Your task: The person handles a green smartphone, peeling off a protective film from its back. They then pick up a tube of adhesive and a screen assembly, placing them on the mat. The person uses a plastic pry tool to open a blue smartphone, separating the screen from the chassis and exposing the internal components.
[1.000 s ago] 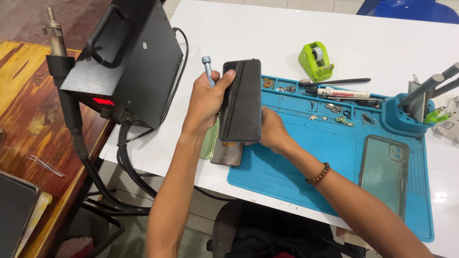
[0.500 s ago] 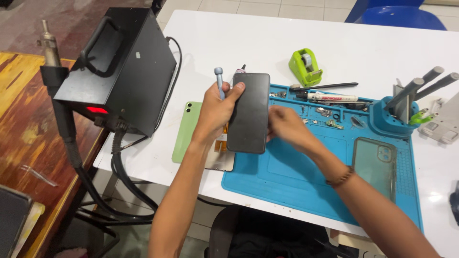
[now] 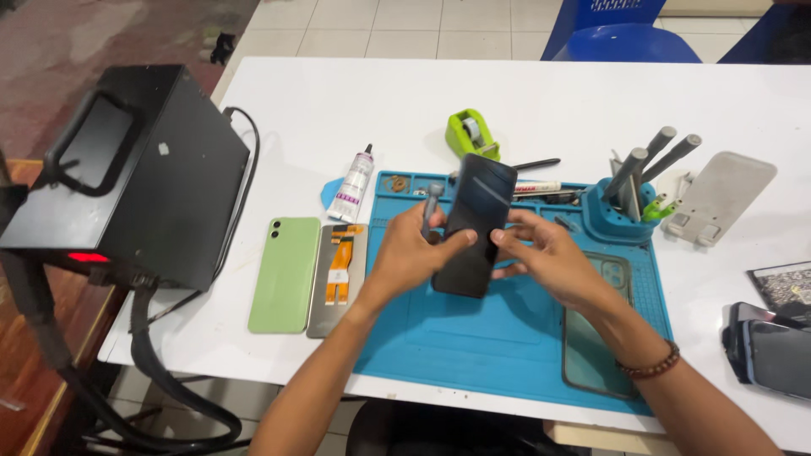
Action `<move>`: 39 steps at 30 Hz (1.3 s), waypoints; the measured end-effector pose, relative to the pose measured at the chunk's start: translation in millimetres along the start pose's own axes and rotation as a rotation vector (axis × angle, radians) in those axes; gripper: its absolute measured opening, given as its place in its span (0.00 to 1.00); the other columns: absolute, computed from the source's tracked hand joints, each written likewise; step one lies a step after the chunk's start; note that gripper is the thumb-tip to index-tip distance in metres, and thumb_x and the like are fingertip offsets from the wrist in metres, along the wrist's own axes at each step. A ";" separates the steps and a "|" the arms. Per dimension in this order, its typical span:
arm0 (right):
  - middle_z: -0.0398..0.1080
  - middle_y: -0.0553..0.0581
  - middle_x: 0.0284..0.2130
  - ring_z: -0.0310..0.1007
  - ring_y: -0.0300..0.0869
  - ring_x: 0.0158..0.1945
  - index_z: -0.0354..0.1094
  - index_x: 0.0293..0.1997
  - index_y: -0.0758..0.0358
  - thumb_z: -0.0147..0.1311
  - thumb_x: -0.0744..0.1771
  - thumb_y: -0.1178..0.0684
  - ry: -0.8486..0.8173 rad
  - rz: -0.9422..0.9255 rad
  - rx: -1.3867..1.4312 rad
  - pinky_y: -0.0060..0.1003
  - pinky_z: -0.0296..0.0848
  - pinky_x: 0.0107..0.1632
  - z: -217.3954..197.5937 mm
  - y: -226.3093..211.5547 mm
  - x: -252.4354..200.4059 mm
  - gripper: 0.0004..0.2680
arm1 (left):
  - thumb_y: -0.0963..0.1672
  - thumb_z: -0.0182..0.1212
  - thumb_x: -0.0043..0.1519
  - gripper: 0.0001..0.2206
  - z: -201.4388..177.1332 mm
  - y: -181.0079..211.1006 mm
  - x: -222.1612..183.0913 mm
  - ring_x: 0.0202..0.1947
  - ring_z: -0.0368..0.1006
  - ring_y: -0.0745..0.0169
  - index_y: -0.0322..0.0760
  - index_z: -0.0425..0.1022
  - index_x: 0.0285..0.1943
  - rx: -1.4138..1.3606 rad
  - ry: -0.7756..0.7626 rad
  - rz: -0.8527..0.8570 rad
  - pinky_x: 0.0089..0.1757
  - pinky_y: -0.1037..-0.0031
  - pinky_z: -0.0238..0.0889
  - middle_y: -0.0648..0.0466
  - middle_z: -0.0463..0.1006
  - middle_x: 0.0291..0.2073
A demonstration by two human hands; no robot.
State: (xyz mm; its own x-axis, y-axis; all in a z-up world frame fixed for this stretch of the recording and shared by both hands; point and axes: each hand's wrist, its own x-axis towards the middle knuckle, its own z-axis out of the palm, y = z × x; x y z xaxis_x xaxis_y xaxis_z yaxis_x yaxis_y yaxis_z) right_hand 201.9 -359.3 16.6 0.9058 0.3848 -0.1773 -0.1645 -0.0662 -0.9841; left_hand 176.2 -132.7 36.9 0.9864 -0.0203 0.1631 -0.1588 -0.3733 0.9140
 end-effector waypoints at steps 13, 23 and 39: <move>0.75 0.58 0.41 0.79 0.39 0.39 0.67 0.58 0.68 0.56 0.64 0.52 0.014 0.158 0.222 0.35 0.82 0.41 -46.4 2.8 -9.2 0.17 | 0.52 0.67 0.56 0.20 23.5 19.4 -40.7 0.26 0.77 0.47 0.32 0.72 0.43 0.461 -0.105 0.238 0.28 0.57 0.69 0.48 0.78 0.26; 0.75 0.54 0.34 0.76 0.36 0.34 0.69 0.56 0.65 0.59 0.64 0.47 0.096 0.169 0.049 0.32 0.78 0.35 -55.8 5.4 -5.2 0.18 | 0.43 0.61 0.63 0.09 11.1 -48.5 -3.3 0.39 0.75 0.38 0.28 0.76 0.41 0.924 0.170 -0.026 0.35 0.53 0.71 0.39 0.75 0.37; 0.69 0.55 0.48 0.77 0.43 0.48 0.52 0.71 0.53 0.51 0.68 0.50 0.232 -0.001 0.212 0.45 0.81 0.47 -25.2 4.4 -14.6 0.22 | 0.41 0.62 0.62 0.24 54.3 47.5 -55.0 0.29 0.79 0.45 0.29 0.69 0.68 0.182 -0.057 0.218 0.32 0.63 0.72 0.41 0.81 0.33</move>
